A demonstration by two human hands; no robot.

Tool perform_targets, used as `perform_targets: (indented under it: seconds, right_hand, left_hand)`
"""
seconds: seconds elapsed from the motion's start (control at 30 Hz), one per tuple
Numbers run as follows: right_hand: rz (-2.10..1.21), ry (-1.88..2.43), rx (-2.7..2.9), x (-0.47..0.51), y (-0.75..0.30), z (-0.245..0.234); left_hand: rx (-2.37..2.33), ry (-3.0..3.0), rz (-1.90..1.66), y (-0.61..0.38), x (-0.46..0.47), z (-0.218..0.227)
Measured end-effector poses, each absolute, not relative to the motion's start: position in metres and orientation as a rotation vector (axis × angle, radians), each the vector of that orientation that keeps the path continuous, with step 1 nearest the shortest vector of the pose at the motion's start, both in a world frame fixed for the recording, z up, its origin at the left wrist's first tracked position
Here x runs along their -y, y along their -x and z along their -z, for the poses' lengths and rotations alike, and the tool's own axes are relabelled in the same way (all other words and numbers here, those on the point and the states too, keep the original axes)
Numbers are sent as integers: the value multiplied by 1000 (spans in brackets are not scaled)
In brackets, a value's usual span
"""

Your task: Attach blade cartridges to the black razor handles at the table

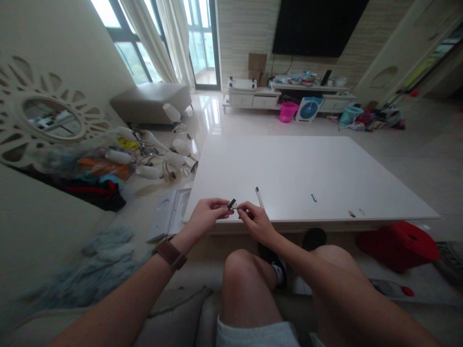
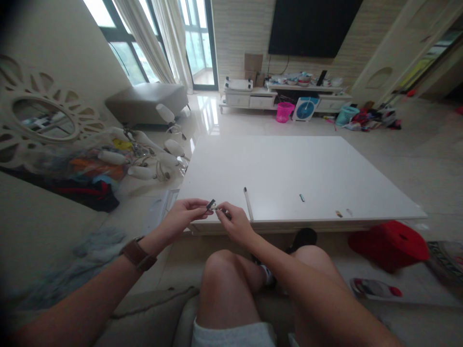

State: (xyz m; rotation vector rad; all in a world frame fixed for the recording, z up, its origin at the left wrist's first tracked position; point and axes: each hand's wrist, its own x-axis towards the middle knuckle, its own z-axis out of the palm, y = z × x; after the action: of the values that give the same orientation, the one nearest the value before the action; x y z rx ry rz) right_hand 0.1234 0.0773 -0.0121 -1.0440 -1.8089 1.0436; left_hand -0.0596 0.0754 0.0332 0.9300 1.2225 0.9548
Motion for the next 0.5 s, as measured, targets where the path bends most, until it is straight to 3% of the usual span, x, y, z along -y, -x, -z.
perform_targets:
  seconds: [0.5]
  right_hand:
    - [-1043, 1063, 1772, -78, -123, 13]
  left_hand:
    - [-1269, -891, -976, 61, -75, -34]
